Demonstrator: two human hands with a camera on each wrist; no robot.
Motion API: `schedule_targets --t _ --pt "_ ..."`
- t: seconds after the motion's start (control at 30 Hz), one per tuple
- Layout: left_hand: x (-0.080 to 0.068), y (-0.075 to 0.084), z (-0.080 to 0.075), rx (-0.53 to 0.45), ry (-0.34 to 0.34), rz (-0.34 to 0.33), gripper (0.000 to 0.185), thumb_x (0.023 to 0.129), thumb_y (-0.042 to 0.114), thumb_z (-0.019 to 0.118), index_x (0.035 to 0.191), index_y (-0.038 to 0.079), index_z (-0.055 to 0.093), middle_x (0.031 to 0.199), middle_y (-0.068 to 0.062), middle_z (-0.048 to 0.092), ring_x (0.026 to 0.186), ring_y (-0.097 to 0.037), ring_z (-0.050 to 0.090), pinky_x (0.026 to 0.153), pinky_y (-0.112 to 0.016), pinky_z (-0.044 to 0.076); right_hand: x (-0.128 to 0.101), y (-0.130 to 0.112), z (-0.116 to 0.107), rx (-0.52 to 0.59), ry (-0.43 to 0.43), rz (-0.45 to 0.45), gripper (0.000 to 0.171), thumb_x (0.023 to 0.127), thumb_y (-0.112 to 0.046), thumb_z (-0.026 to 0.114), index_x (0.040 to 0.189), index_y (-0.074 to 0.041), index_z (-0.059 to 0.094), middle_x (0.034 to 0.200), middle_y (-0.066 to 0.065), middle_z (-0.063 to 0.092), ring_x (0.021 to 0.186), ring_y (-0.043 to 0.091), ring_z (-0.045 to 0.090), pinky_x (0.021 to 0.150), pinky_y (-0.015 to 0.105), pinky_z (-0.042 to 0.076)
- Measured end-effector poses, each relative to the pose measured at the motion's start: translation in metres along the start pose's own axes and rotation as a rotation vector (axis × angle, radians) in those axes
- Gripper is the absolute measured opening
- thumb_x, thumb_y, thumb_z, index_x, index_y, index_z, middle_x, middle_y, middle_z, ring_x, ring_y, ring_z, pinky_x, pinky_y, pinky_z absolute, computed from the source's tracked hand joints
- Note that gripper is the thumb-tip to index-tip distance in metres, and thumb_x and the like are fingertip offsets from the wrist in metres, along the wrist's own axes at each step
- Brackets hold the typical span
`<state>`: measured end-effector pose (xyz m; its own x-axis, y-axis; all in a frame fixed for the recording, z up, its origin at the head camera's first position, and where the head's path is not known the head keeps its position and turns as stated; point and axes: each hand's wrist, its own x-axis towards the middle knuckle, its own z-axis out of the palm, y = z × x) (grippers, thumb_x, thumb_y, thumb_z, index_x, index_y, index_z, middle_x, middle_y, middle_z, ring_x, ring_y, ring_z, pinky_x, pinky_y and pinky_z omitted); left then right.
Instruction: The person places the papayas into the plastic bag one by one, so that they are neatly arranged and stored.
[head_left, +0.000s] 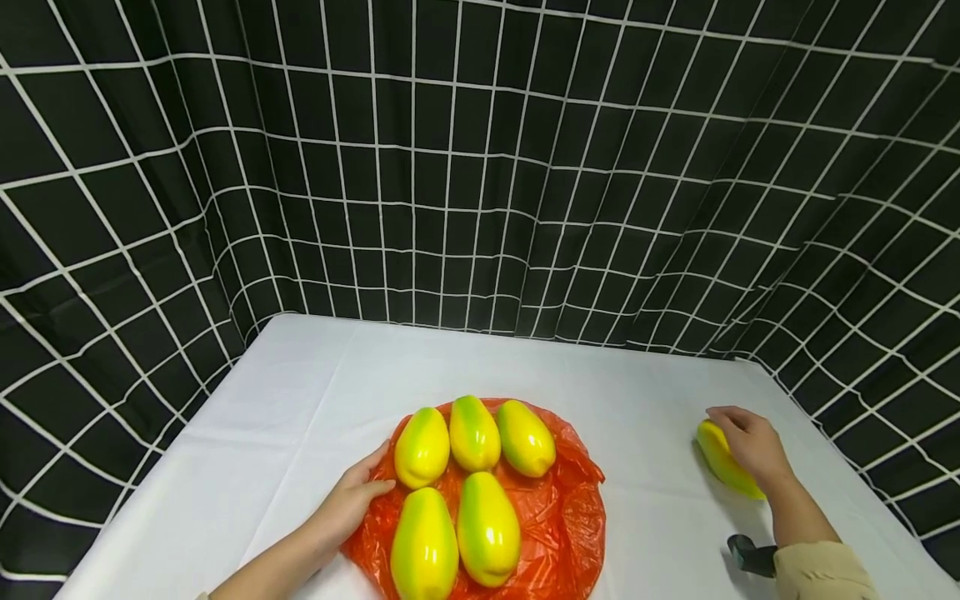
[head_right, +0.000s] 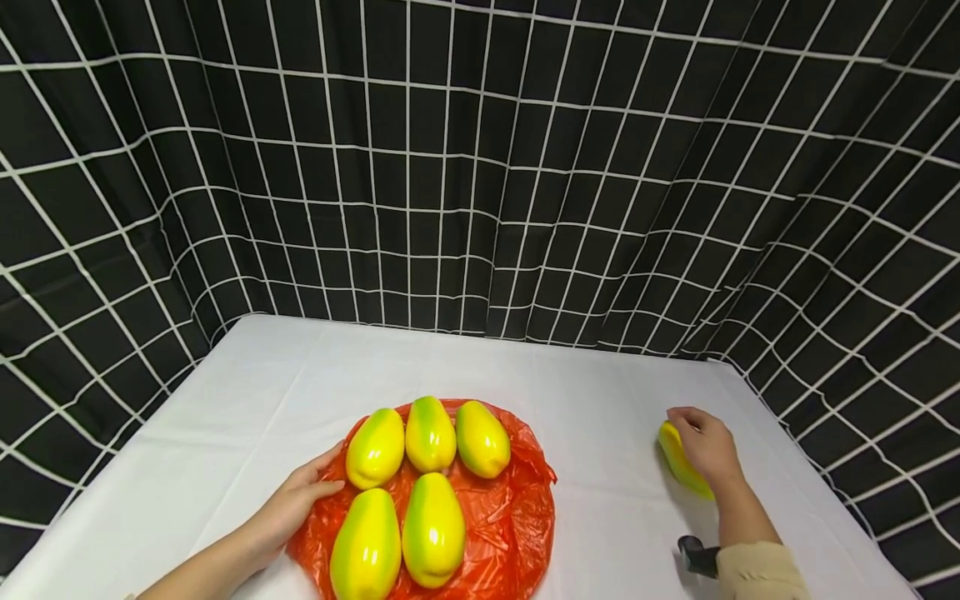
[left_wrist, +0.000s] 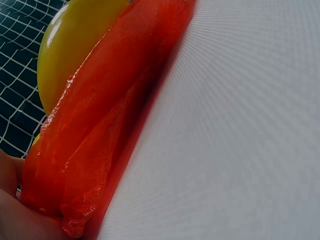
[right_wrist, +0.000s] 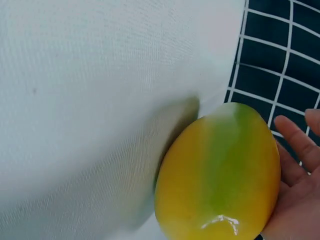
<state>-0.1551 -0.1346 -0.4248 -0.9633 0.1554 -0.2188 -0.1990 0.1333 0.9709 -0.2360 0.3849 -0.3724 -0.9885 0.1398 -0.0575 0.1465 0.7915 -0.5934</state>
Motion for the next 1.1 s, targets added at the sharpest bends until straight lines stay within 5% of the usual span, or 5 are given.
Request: schedule_targets --t 0.17,0.4,0.57,0.83,1.1 --pt "0.001 -0.001 -0.002 0.004 0.006 0.005 0.064 0.090 0.011 0.048 0.148 0.004 0.021 0.156 -0.014 0.015 0.143 -0.037 0.006 0.114 -0.057 0.005 0.001 0.000 -0.003 -0.030 -0.028 0.008 0.065 0.098 -0.045 0.029 0.131 0.009 0.044 0.136 0.035 0.037 0.118 0.048 0.037 0.100 0.063 0.031" --pt "-0.001 -0.002 0.001 -0.035 -0.011 -0.021 0.062 0.091 0.012 0.047 0.148 0.009 0.023 0.154 -0.015 0.022 0.140 -0.037 0.024 0.111 -0.055 0.026 0.006 0.015 -0.006 -0.125 0.042 0.047 0.052 0.098 -0.031 0.035 0.128 0.010 0.045 0.130 0.037 0.040 0.109 0.047 0.043 0.092 0.060 0.038" --pt "-0.001 -0.003 0.001 -0.032 -0.007 -0.025 0.063 0.090 0.013 0.048 0.148 0.010 0.023 0.155 -0.014 0.021 0.140 -0.038 0.021 0.112 -0.056 0.024 0.005 0.027 -0.009 -0.156 0.075 0.113 0.051 0.098 -0.027 0.031 0.131 0.010 0.040 0.133 0.037 0.036 0.115 0.051 0.038 0.095 0.062 0.034" --pt "-0.001 -0.002 0.000 -0.021 -0.010 -0.015 0.063 0.091 0.012 0.048 0.148 0.008 0.022 0.155 -0.014 0.018 0.142 -0.037 0.016 0.113 -0.056 0.017 0.002 0.038 -0.008 -0.046 0.124 0.261 0.057 0.098 -0.034 0.023 0.136 0.006 0.036 0.138 0.035 0.032 0.114 0.046 0.037 0.092 0.057 0.036" --pt "-0.001 0.000 0.000 0.006 0.000 -0.002 0.063 0.091 0.011 0.048 0.148 0.005 0.022 0.156 -0.013 0.016 0.143 -0.036 0.007 0.114 -0.056 0.006 -0.001 0.040 -0.005 0.089 0.174 0.383 0.061 0.098 -0.039 0.019 0.141 0.003 0.030 0.145 0.033 0.024 0.130 0.049 0.025 0.107 0.060 0.025"
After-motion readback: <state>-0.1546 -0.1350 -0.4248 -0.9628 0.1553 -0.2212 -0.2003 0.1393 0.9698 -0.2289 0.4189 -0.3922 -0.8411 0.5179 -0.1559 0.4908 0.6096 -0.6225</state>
